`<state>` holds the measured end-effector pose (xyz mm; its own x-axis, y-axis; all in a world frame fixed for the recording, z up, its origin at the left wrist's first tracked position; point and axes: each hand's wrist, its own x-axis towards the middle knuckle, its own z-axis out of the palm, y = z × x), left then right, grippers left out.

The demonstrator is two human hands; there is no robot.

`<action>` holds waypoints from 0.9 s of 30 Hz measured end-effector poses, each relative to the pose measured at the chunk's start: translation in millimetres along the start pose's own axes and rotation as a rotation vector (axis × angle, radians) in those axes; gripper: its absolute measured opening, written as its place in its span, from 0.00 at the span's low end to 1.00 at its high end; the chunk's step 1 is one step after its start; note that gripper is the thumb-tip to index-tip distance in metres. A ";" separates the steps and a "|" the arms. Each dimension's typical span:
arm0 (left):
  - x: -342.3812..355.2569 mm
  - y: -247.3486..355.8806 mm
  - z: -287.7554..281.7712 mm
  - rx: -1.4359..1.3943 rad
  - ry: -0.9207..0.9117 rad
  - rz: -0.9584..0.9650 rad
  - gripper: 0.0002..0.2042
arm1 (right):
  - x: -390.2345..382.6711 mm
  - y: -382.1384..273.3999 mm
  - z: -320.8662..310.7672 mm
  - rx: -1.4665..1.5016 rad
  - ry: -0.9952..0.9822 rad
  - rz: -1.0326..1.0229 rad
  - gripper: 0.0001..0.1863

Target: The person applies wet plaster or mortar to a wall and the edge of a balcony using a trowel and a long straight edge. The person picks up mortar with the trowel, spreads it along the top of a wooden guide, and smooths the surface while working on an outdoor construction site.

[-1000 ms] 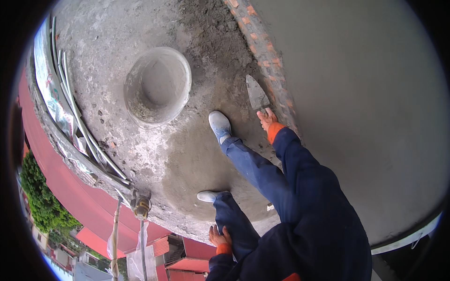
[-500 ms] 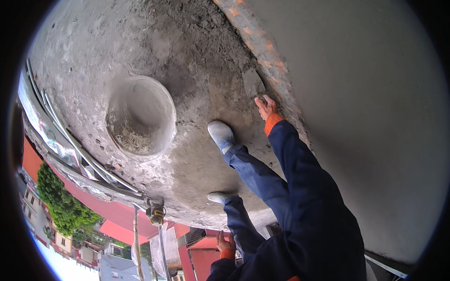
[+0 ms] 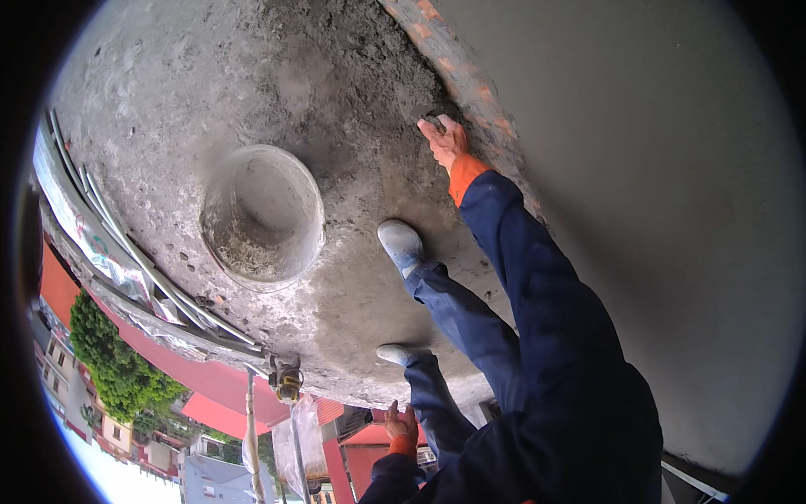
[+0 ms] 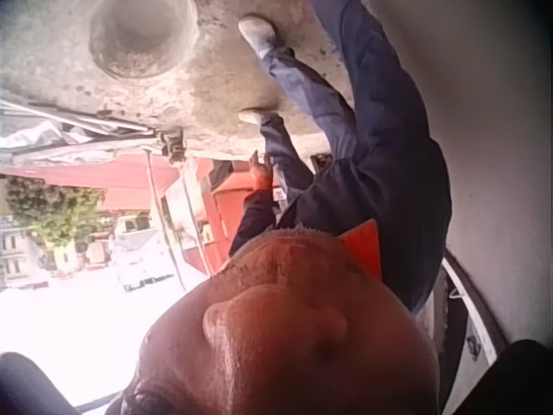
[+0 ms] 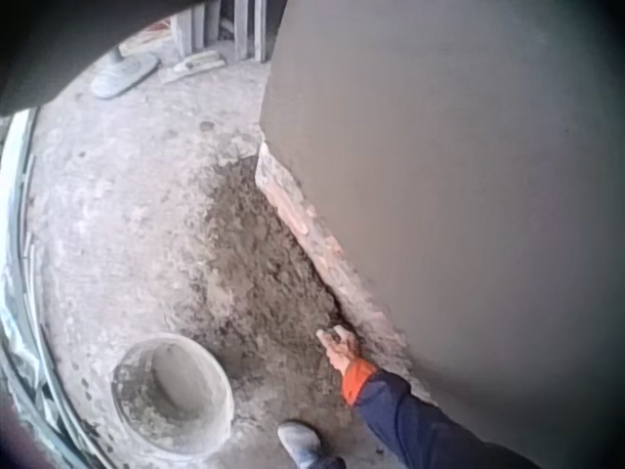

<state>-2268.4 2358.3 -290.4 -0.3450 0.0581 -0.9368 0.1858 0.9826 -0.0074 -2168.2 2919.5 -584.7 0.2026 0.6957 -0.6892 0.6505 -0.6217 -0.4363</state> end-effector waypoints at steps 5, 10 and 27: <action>-1.0 1.0 -11.8 -0.039 0.042 0.028 0.24 | 35.0 -31.5 -4.9 -0.132 0.098 -0.168 0.43; -22.3 13.9 -34.0 -0.067 0.096 0.057 0.24 | -16.0 -47.7 -38.8 -0.287 0.028 -0.134 0.44; -69.1 59.5 -174.2 -0.438 0.046 0.912 0.25 | -502.4 -51.6 -248.7 0.236 -0.499 0.006 0.44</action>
<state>-2393.9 2443.5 -165.1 -0.2771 0.8167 -0.5061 0.0455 0.5373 0.8421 -2121.5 2691.6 -72.1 -0.2025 0.4726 -0.8577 0.4573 -0.7289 -0.5095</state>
